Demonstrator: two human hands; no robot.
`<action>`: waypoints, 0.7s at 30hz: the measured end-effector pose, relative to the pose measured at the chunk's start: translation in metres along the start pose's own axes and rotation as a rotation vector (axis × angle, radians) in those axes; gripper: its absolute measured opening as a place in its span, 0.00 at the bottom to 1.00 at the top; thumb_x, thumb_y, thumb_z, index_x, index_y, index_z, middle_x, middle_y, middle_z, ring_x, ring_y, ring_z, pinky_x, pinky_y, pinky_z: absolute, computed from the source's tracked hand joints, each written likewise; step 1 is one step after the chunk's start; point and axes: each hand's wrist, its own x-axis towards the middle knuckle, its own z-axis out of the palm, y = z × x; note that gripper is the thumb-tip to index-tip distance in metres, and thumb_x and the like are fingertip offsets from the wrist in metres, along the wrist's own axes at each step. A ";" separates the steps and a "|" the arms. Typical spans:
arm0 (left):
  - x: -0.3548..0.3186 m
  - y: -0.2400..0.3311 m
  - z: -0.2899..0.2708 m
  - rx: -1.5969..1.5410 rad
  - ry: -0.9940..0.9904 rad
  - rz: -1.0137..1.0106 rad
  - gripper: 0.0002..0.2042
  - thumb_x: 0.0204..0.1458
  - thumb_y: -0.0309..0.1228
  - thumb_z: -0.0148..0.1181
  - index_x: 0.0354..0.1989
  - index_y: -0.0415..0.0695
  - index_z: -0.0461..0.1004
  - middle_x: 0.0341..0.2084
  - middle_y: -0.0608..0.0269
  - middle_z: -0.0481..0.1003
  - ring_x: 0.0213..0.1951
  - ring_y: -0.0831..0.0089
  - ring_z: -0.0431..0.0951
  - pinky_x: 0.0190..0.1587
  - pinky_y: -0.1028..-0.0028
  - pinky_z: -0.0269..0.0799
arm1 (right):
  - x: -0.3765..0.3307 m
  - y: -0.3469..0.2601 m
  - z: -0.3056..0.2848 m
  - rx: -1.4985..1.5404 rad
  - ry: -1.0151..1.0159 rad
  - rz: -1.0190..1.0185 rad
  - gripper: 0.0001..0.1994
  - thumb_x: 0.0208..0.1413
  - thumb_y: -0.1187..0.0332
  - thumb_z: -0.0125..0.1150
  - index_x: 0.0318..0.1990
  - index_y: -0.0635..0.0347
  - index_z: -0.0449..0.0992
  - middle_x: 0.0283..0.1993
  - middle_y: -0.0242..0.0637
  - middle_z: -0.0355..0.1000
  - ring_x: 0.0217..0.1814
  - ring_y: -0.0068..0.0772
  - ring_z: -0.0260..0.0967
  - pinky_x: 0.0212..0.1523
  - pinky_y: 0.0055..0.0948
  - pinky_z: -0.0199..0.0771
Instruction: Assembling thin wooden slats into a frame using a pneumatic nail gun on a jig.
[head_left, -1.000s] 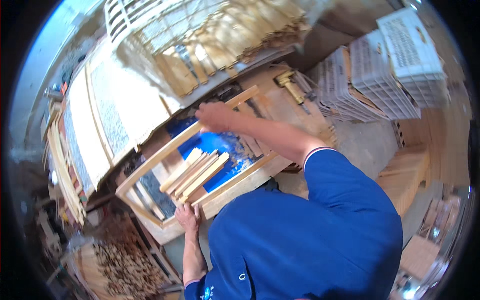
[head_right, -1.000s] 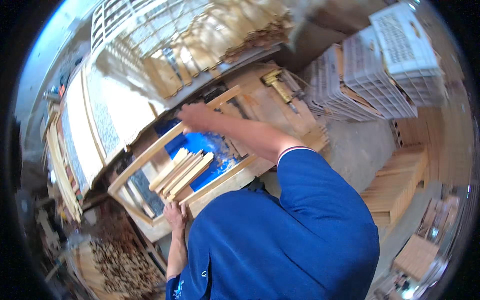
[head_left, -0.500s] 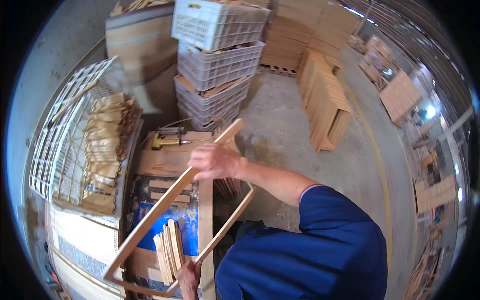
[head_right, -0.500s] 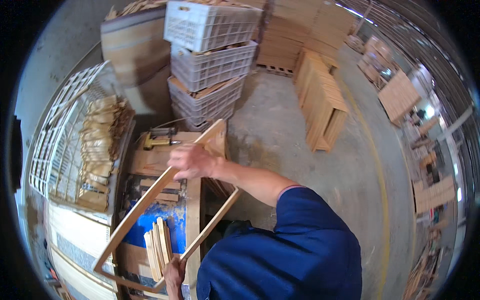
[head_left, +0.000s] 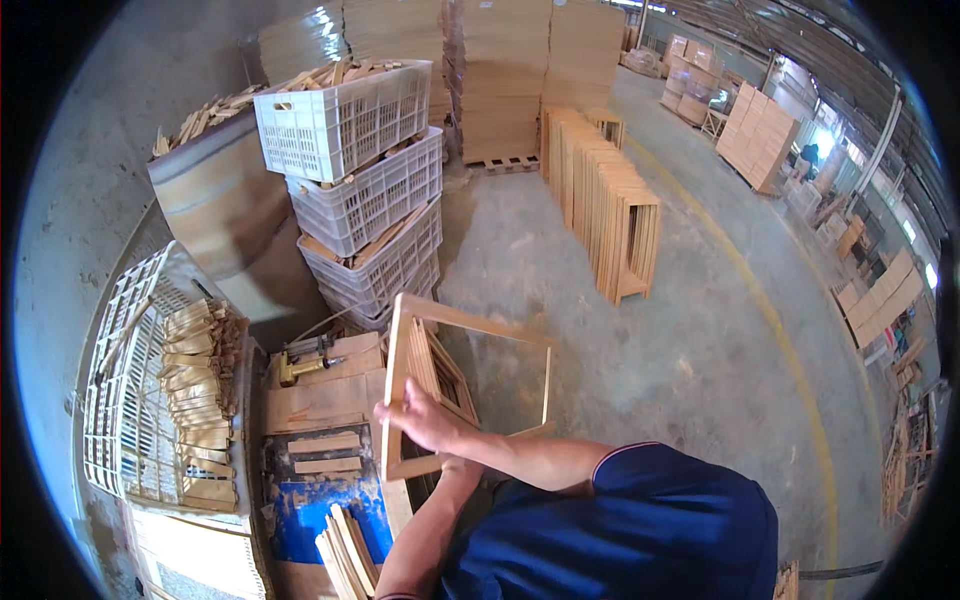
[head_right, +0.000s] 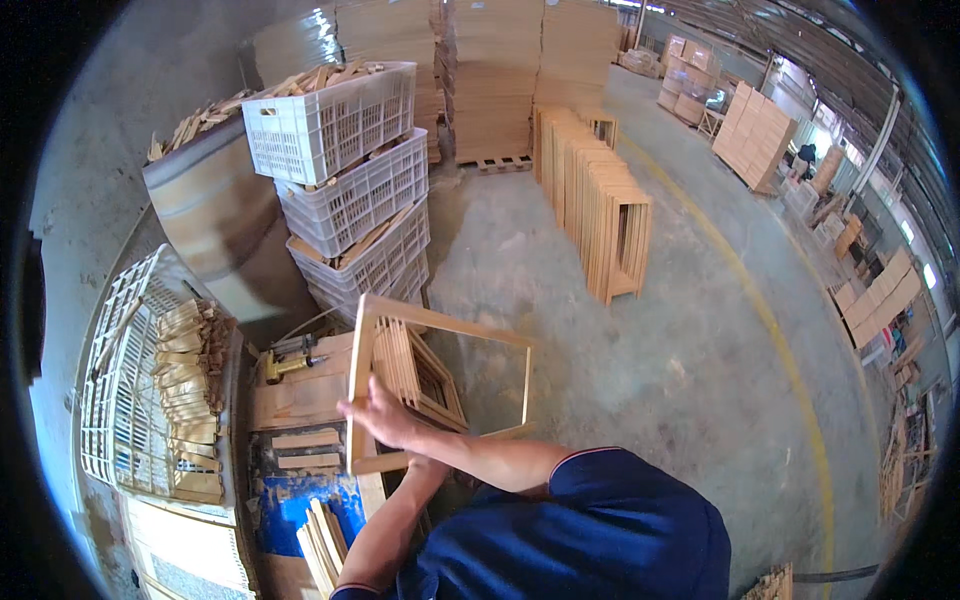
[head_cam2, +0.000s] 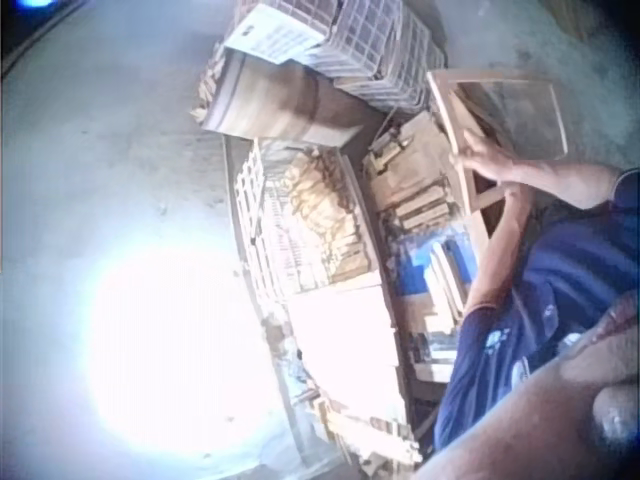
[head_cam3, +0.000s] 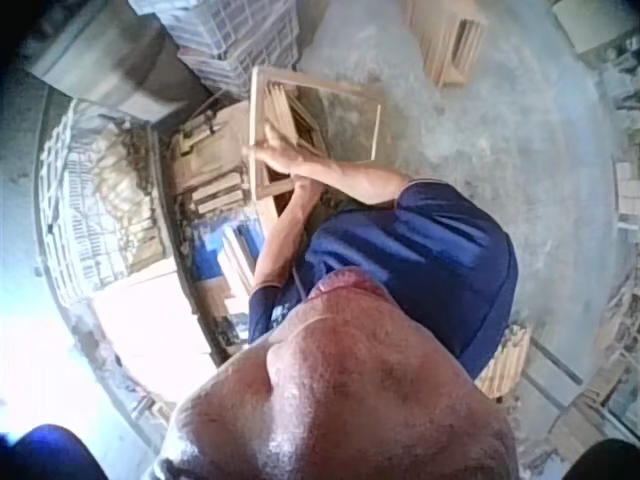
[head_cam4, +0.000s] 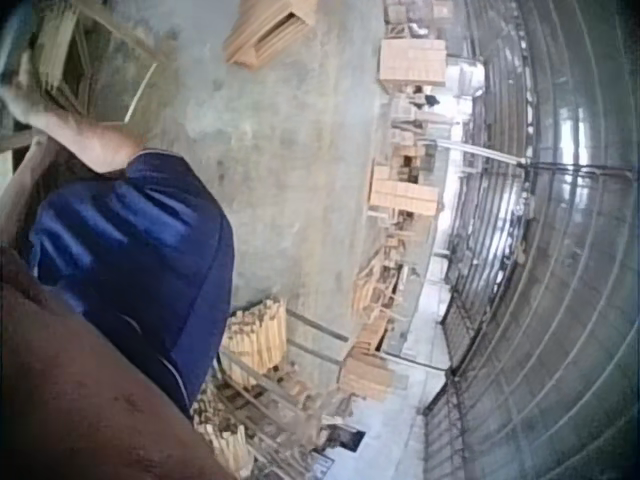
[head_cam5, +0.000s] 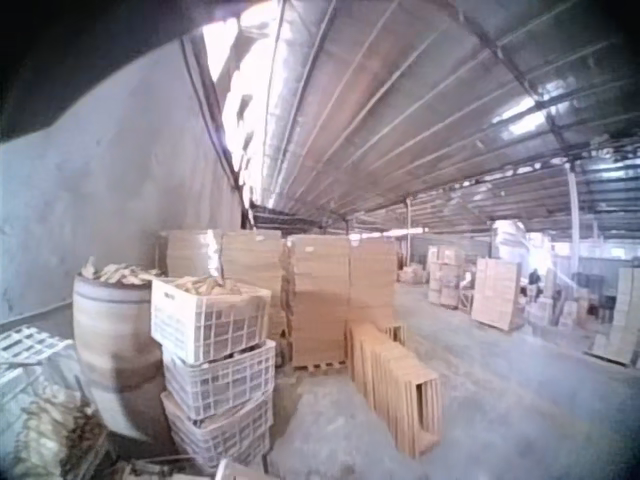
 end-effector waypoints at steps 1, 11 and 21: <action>-0.014 0.037 0.038 -0.031 0.065 -0.009 0.16 0.64 0.40 0.50 0.56 0.51 0.75 0.48 0.66 0.73 0.48 0.68 0.72 0.51 0.60 0.66 | 0.002 0.001 0.002 0.031 -0.002 -0.037 0.18 0.63 0.65 0.65 0.53 0.63 0.65 0.44 0.36 0.74 0.45 0.24 0.73 0.45 0.31 0.76; 0.046 -0.078 -0.091 -1.498 -0.588 -0.278 0.21 0.56 0.37 0.65 0.56 0.41 0.76 0.46 0.46 0.80 0.50 0.53 0.80 0.53 0.61 0.76 | 0.071 0.114 -0.238 -0.009 0.006 0.506 0.14 0.63 0.71 0.61 0.52 0.61 0.66 0.45 0.41 0.78 0.38 0.34 0.80 0.34 0.34 0.85; -0.145 -0.076 -0.131 -1.381 -0.569 -1.705 0.16 0.61 0.32 0.63 0.50 0.33 0.79 0.43 0.56 0.81 0.45 0.72 0.80 0.50 0.73 0.75 | 0.178 0.213 -0.219 -0.080 -0.128 0.689 0.25 0.64 0.71 0.60 0.65 0.64 0.61 0.50 0.41 0.74 0.46 0.35 0.78 0.45 0.42 0.84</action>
